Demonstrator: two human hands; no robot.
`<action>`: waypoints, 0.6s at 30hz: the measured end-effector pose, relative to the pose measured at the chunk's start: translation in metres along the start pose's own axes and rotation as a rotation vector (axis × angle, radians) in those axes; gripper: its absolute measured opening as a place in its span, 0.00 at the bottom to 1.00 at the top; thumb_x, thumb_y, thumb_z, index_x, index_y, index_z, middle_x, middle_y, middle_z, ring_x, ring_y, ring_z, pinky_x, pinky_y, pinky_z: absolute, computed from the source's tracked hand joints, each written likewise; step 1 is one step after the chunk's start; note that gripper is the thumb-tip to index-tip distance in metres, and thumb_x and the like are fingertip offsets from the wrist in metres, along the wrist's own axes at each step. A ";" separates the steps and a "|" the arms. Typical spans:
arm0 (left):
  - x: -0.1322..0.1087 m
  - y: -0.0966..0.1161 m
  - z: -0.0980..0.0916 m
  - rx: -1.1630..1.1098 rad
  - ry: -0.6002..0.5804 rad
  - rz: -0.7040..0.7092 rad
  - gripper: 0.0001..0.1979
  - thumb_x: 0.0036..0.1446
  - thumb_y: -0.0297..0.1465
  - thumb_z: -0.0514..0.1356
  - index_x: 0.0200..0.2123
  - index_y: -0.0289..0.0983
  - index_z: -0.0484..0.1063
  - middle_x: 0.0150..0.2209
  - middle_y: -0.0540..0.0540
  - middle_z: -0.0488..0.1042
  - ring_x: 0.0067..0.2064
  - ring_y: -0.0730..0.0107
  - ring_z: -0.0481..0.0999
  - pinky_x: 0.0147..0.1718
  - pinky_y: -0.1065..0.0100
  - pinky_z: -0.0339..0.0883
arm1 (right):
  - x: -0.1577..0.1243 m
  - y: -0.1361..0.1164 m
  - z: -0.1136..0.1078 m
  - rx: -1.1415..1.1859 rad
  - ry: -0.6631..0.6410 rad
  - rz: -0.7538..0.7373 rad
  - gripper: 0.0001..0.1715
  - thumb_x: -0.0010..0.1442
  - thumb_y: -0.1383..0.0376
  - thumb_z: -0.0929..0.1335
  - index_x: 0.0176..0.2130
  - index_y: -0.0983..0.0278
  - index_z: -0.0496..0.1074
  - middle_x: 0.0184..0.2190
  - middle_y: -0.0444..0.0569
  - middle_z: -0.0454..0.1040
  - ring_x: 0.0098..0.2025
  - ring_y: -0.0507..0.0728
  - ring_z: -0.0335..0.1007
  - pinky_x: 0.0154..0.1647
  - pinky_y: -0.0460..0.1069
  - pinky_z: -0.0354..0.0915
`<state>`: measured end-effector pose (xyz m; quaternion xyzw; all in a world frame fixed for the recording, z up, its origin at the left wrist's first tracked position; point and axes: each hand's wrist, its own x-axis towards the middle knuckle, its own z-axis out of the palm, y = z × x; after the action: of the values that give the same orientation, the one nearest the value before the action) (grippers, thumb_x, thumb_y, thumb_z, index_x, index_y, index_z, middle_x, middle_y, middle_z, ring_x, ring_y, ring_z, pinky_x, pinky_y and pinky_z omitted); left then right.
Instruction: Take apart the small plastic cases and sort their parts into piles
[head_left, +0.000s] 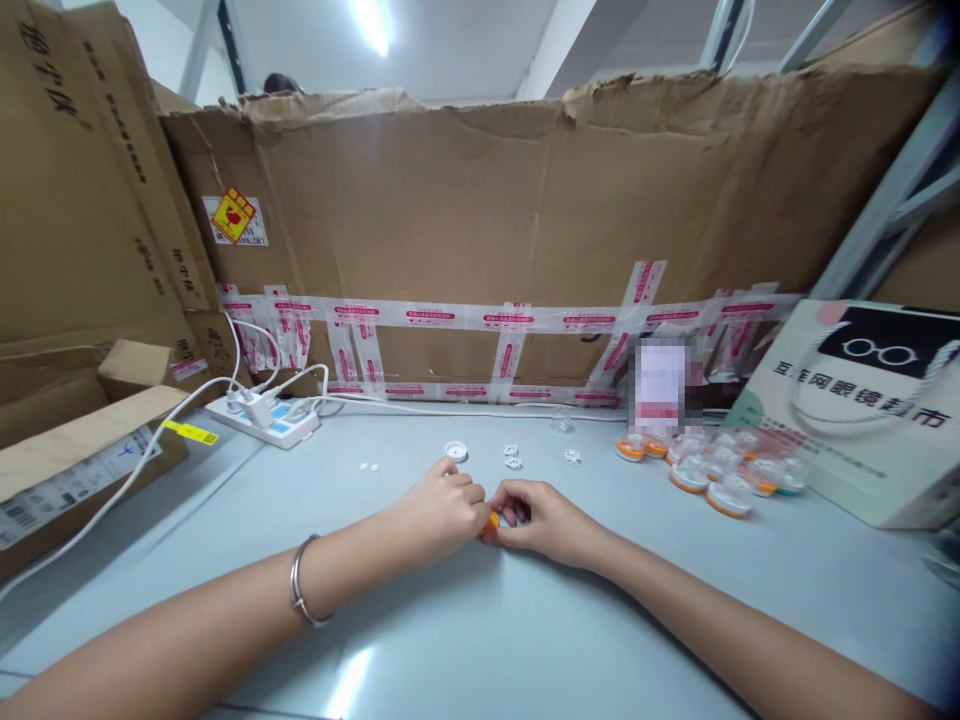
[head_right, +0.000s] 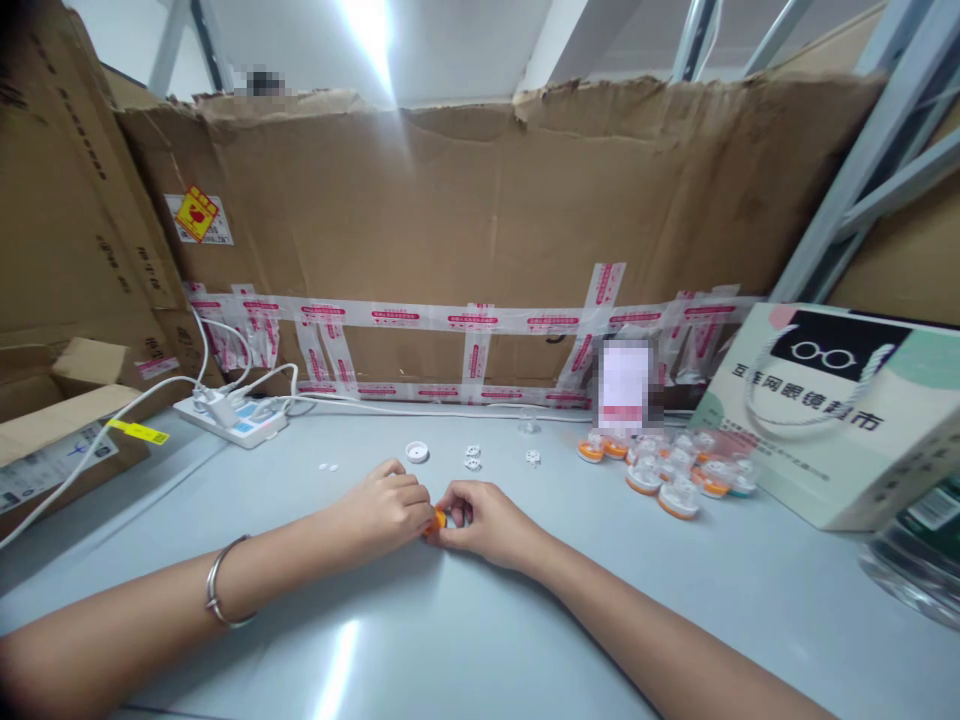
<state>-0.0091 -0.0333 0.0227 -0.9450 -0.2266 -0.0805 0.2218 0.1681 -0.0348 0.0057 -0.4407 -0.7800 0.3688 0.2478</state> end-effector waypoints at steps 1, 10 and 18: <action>0.000 0.000 0.000 0.019 0.011 0.010 0.08 0.55 0.24 0.55 0.23 0.34 0.65 0.24 0.49 0.70 0.28 0.71 0.68 0.29 0.66 0.49 | 0.000 0.000 0.000 -0.001 0.004 -0.002 0.10 0.43 0.62 0.70 0.26 0.65 0.66 0.20 0.38 0.59 0.22 0.47 0.53 0.22 0.43 0.51; -0.002 0.009 -0.004 0.196 0.067 0.101 0.07 0.52 0.21 0.54 0.23 0.33 0.65 0.22 0.46 0.68 0.25 0.67 0.67 0.28 0.63 0.51 | 0.002 0.004 0.004 0.021 0.018 -0.031 0.07 0.43 0.67 0.68 0.24 0.65 0.64 0.20 0.38 0.60 0.23 0.47 0.53 0.24 0.43 0.53; -0.002 0.008 -0.006 0.234 0.150 0.179 0.09 0.50 0.18 0.52 0.21 0.32 0.65 0.19 0.46 0.66 0.23 0.70 0.64 0.25 0.65 0.49 | 0.002 0.005 0.004 0.026 0.020 -0.018 0.05 0.42 0.70 0.66 0.25 0.65 0.64 0.19 0.38 0.60 0.23 0.47 0.53 0.24 0.43 0.52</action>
<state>-0.0073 -0.0431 0.0242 -0.9204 -0.1323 -0.1038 0.3530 0.1668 -0.0327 -0.0011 -0.4341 -0.7767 0.3721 0.2644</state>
